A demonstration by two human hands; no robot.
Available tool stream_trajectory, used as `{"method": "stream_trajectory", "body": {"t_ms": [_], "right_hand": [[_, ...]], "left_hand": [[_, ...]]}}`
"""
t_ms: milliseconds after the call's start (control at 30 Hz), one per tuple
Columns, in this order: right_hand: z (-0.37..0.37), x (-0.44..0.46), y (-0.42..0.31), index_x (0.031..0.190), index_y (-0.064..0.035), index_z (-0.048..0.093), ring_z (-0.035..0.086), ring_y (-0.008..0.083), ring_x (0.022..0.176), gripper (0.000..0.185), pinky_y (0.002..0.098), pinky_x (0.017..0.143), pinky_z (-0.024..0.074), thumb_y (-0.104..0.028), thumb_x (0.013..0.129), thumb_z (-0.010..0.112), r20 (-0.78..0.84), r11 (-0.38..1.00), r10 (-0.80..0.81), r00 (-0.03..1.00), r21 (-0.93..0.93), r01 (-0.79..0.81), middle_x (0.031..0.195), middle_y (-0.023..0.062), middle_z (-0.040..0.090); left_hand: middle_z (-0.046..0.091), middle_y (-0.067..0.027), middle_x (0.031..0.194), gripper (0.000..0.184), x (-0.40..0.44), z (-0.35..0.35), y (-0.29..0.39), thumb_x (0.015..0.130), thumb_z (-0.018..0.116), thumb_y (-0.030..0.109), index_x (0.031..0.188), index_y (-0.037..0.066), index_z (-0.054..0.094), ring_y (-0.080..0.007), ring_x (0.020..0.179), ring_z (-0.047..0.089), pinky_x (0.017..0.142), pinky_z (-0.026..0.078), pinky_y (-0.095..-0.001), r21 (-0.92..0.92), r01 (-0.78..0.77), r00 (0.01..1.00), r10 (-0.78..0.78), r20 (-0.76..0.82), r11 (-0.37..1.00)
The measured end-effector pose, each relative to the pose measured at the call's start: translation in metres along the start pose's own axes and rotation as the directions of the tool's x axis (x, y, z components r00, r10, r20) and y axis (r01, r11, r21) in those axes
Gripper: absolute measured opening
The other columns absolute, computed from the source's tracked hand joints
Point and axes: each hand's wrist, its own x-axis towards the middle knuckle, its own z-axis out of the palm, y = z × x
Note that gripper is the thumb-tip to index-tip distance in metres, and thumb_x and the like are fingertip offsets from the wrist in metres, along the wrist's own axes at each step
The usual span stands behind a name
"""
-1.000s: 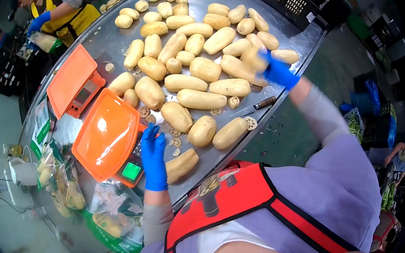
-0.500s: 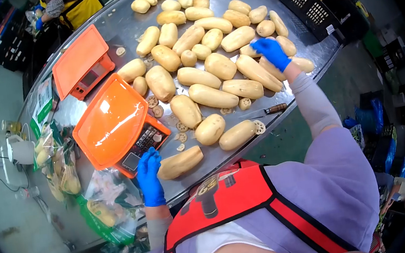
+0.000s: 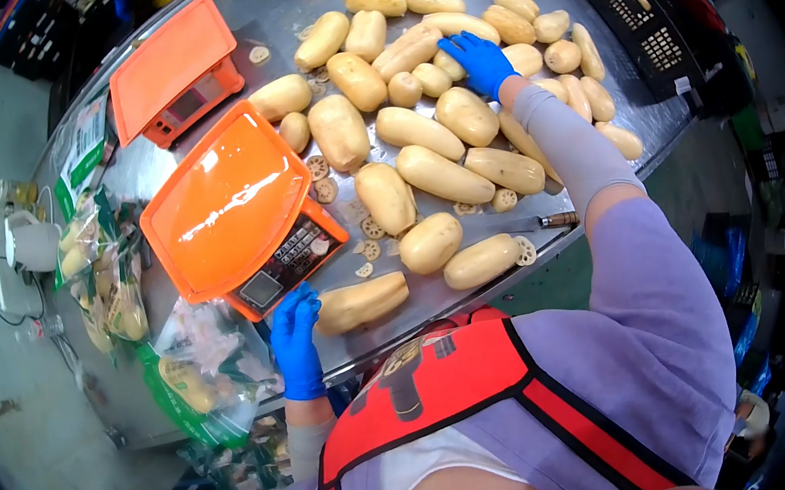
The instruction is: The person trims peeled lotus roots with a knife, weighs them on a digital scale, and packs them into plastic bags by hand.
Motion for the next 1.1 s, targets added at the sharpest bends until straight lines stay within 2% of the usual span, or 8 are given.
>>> {"method": "stream_trajectory", "body": {"t_ms": [167,267,400,500,633,900,1000,1100], "right_hand": [[-0.003,0.014,-0.003,0.131,-0.0148,0.038,0.044,0.0298,0.119,0.059,0.0405,0.096,0.0397,-0.016,0.076,0.059,0.126,0.998,0.053,0.991,0.025,-0.057,0.130,0.0121,0.044],[-0.012,0.009,-0.001,0.126,-0.0088,0.045,0.052,0.0293,0.110,0.066,0.0377,0.095,0.0408,-0.030,0.069,0.070,0.006,0.858,0.352,0.936,0.398,-0.325,0.120,0.0153,0.053],[-0.048,0.004,-0.031,0.116,-0.0035,0.050,0.056,0.0224,0.099,0.048,0.0337,0.087,0.0451,-0.027,0.078,0.067,0.150,0.060,0.647,0.748,0.967,-0.246,0.110,0.0086,0.058],[-0.057,-0.027,-0.077,0.125,-0.0056,0.044,0.052,0.0244,0.109,0.049,0.0372,0.093,0.0429,-0.028,0.085,0.060,0.308,-0.619,0.388,0.869,0.785,-0.002,0.120,0.0099,0.053],[-0.106,-0.060,-0.192,0.133,-0.0072,0.037,0.044,0.0257,0.121,0.055,0.0399,0.102,0.0353,-0.038,0.089,0.052,0.433,-0.880,0.131,0.892,0.465,-0.097,0.132,0.0101,0.044],[-0.151,-0.094,-0.288,0.127,-0.0087,0.042,0.057,0.0205,0.102,0.045,0.0321,0.081,0.0492,-0.039,0.093,0.044,0.343,-0.736,-0.204,0.917,0.564,-0.375,0.114,0.0105,0.055],[-0.148,-0.088,-0.271,0.121,-0.0067,0.047,0.061,0.0151,0.083,0.039,0.0233,0.067,0.0480,-0.034,0.096,0.035,0.391,-0.435,-0.261,0.882,0.768,-0.469,0.093,0.0073,0.062],[-0.149,-0.084,-0.269,0.129,-0.0058,0.042,0.058,0.0106,0.084,0.042,0.0206,0.071,0.0461,-0.024,0.092,0.049,0.348,-0.270,-0.200,0.916,0.879,-0.393,0.094,0.0052,0.060]], "left_hand": [[0.059,-0.0105,0.111,0.028,-0.006,-0.004,0.001,0.086,0.057,0.009,0.112,-0.001,0.055,-0.0146,0.094,0.058,0.082,0.045,-0.0261,-0.068,0.072,0.994,-0.077,-0.076,0.995],[0.059,-0.0105,0.111,0.027,-0.008,-0.007,0.002,0.086,0.057,0.008,0.111,-0.001,0.056,-0.0144,0.095,0.057,0.082,0.044,-0.0258,-0.077,0.086,0.991,-0.093,-0.091,0.993],[0.057,-0.0108,0.114,0.029,-0.004,-0.008,-0.001,0.085,0.057,0.005,0.114,-0.002,0.054,-0.0156,0.097,0.057,0.085,0.044,-0.0274,-0.076,0.037,0.998,-0.040,-0.051,0.996],[0.052,-0.0125,0.123,0.038,0.003,0.007,0.002,0.085,0.057,0.002,0.121,-0.001,0.048,-0.0177,0.103,0.054,0.088,0.043,-0.0295,-0.009,-0.117,0.993,0.118,0.026,0.993],[0.037,-0.0125,0.138,0.064,0.010,0.042,0.045,0.078,0.065,0.006,0.134,0.002,0.035,-0.0243,0.118,0.046,0.094,0.041,-0.0352,0.260,-0.419,0.902,0.366,0.229,0.870],[0.035,-0.0154,0.139,0.077,0.013,0.057,0.073,0.073,0.072,0.013,0.137,0.000,0.031,-0.0267,0.125,0.038,0.102,0.033,-0.0368,0.505,-0.689,0.721,0.567,0.398,0.521],[0.041,-0.0138,0.135,0.068,0.006,0.045,0.069,0.079,0.067,0.024,0.134,0.000,0.035,-0.0261,0.122,0.043,0.100,0.035,-0.0352,0.085,-0.437,0.888,0.414,0.199,0.896],[0.048,-0.0121,0.127,0.056,0.008,0.024,0.055,0.087,0.058,0.025,0.132,0.000,0.037,-0.0218,0.115,0.049,0.096,0.040,-0.0322,-0.335,-0.105,0.967,0.175,0.185,0.936]]}}
